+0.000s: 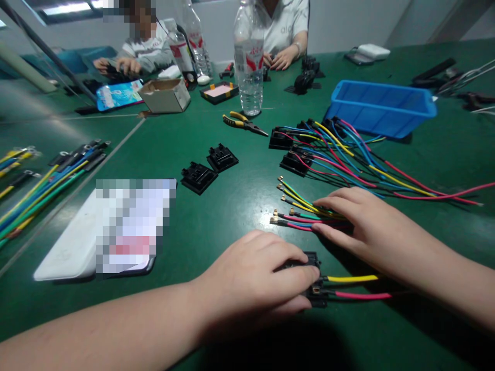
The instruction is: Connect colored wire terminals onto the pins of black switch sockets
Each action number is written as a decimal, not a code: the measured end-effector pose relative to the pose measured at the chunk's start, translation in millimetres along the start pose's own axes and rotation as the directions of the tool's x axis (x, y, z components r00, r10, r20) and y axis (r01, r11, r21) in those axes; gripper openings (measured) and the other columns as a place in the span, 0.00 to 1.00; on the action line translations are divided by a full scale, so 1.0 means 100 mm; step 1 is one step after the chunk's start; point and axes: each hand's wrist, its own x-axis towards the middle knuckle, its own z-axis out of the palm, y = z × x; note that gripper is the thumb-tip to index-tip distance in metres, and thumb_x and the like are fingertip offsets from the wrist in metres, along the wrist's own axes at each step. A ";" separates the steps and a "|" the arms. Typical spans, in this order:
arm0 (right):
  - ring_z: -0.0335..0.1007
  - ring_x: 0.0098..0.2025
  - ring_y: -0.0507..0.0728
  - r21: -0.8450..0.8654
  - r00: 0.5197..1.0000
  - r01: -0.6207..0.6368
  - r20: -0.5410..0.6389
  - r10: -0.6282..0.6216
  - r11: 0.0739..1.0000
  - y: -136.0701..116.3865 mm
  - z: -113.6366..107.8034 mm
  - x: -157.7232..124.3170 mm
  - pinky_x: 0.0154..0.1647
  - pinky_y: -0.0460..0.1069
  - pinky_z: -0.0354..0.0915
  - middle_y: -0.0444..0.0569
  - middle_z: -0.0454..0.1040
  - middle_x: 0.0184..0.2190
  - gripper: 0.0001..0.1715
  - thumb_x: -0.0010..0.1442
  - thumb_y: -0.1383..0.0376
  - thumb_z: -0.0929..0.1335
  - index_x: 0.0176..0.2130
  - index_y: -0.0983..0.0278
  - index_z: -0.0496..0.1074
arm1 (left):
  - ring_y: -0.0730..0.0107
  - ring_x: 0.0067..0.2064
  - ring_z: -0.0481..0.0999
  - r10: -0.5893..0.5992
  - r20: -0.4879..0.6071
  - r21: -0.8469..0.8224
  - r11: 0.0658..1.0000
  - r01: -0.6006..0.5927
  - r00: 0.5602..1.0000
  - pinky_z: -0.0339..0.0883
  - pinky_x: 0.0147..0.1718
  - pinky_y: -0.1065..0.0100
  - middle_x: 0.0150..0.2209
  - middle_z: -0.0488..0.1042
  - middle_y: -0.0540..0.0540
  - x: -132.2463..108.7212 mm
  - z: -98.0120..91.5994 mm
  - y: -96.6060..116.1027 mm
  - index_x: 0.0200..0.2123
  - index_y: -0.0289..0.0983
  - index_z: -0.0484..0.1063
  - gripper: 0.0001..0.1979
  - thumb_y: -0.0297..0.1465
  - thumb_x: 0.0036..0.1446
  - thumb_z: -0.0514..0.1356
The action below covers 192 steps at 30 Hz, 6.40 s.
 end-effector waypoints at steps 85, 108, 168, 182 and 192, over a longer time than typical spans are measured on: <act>0.64 0.17 0.51 0.026 0.866 0.382 -0.359 -0.347 0.924 -0.11 -0.11 -0.12 0.20 0.48 0.58 0.41 0.69 0.19 0.07 0.64 0.67 0.62 0.44 0.64 0.65 | 0.76 0.40 0.70 -0.689 -0.267 -0.579 0.674 0.459 0.674 0.65 0.41 0.74 0.39 0.68 0.53 0.04 0.01 -0.01 0.44 0.42 0.63 0.09 0.25 0.64 0.57; 0.58 0.21 0.54 -0.220 0.783 0.521 -0.263 -0.564 0.825 -0.09 -0.13 -0.11 0.23 0.51 0.49 0.41 0.68 0.20 0.12 0.68 0.67 0.60 0.50 0.62 0.64 | 0.69 0.35 0.70 -0.463 -0.272 -0.404 0.851 0.337 0.844 0.65 0.36 0.64 0.31 0.69 0.49 0.03 -0.08 0.06 0.32 0.37 0.64 0.06 0.21 0.55 0.57; 0.55 0.24 0.53 0.039 0.740 0.655 -0.238 -0.629 0.755 -0.01 -0.09 -0.09 0.25 0.51 0.50 0.43 0.66 0.23 0.14 0.60 0.69 0.68 0.48 0.67 0.71 | 0.73 0.26 0.66 -0.475 -0.143 -0.161 0.877 0.453 0.868 0.58 0.28 0.69 0.22 0.65 0.54 0.08 -0.09 0.09 0.26 0.37 0.67 0.04 0.23 0.51 0.58; 0.56 0.23 0.51 -0.088 0.720 0.644 -0.265 -0.641 0.760 -0.06 -0.08 -0.09 0.25 0.49 0.52 0.40 0.66 0.20 0.05 0.63 0.70 0.66 0.42 0.65 0.70 | 0.79 0.19 0.56 -0.651 0.040 -0.447 0.666 0.597 0.758 0.53 0.22 0.73 0.17 0.54 0.60 0.09 -0.05 0.10 0.28 0.39 0.64 0.04 0.25 0.53 0.57; 0.59 0.23 0.52 -0.124 0.765 0.594 -0.219 -0.606 0.795 -0.05 -0.05 -0.12 0.25 0.50 0.52 0.41 0.69 0.22 0.05 0.64 0.68 0.65 0.41 0.66 0.69 | 0.79 0.19 0.57 -0.668 0.054 -0.475 0.636 0.608 0.742 0.53 0.21 0.74 0.18 0.57 0.60 0.07 -0.04 0.07 0.30 0.38 0.65 0.03 0.27 0.57 0.57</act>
